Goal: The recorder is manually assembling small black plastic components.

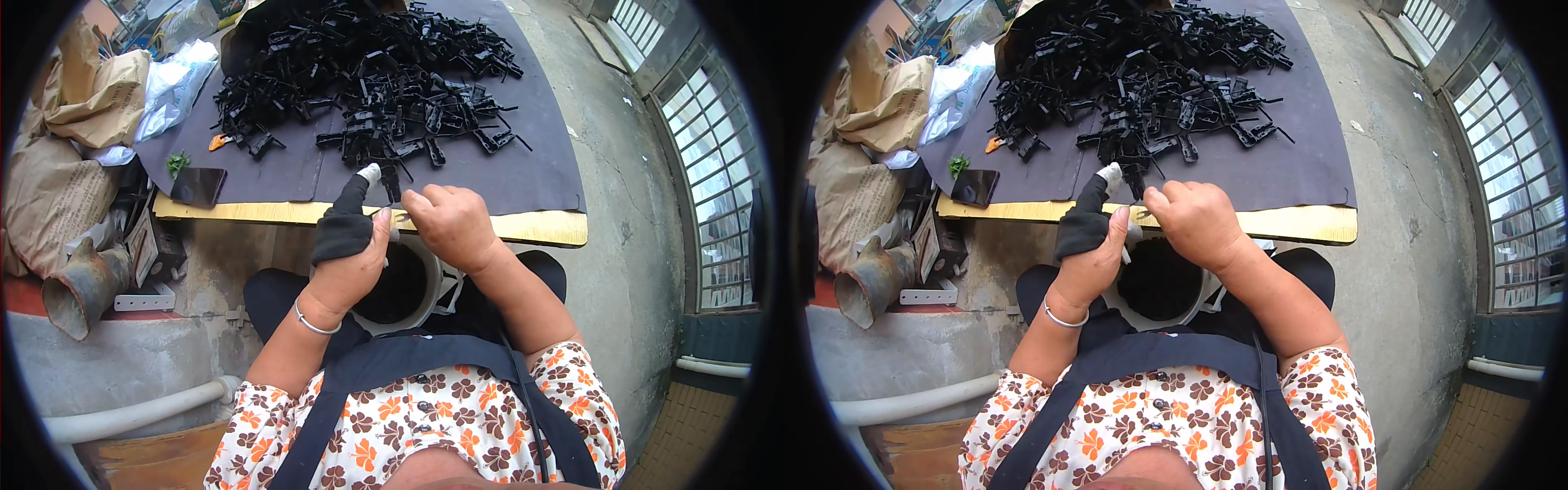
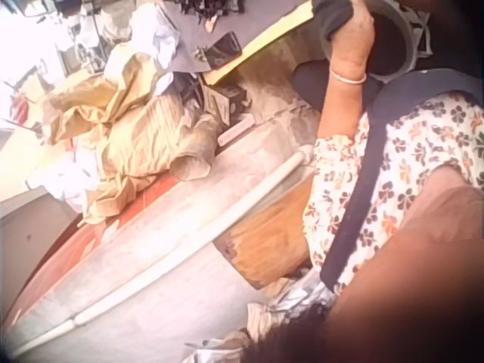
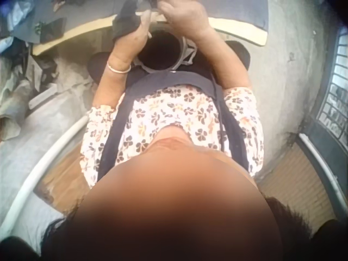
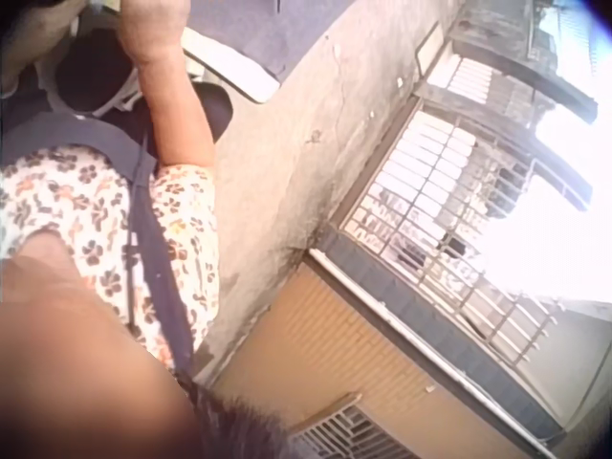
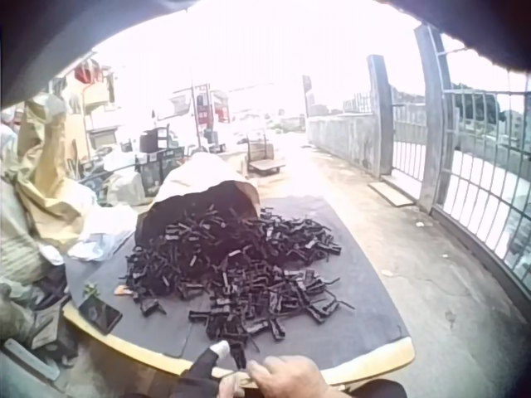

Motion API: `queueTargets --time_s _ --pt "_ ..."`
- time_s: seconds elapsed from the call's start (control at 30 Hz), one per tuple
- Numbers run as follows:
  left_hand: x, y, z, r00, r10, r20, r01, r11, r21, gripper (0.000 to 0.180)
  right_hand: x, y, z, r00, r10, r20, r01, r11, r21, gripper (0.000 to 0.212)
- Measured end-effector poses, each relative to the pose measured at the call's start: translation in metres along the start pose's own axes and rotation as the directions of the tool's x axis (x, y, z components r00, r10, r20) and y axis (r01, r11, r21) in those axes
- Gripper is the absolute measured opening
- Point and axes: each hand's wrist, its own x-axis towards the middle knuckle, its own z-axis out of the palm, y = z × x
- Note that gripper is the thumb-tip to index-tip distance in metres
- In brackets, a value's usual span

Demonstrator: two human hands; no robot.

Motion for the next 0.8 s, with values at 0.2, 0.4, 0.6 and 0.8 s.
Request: queueTargets --time_s 0.2,0.4,0.6,0.8 --pt "0.006 -0.01 0.001 0.999 -0.039 0.034 0.043 0.988 -0.146 0.028 -0.002 -0.001 -0.007 0.978 -0.204 -0.042 0.209 0.964 0.163 0.018" --pt "0.0 -0.004 -0.005 0.936 -0.263 0.234 0.326 0.897 -0.299 0.032 0.002 0.004 -0.015 0.996 -0.02 -0.084 0.056 0.894 0.444 0.024" --pt "-0.013 -0.002 0.01 0.956 0.026 0.291 0.069 0.948 -0.312 0.029 0.004 -0.012 0.005 0.95 0.284 -0.129 -0.151 0.78 0.608 0.028" --pt "-0.013 -0.005 0.004 0.988 0.037 0.148 -0.006 0.98 -0.199 0.036 0.004 -0.006 -0.008 0.934 0.308 0.182 -0.34 0.603 0.722 0.025"
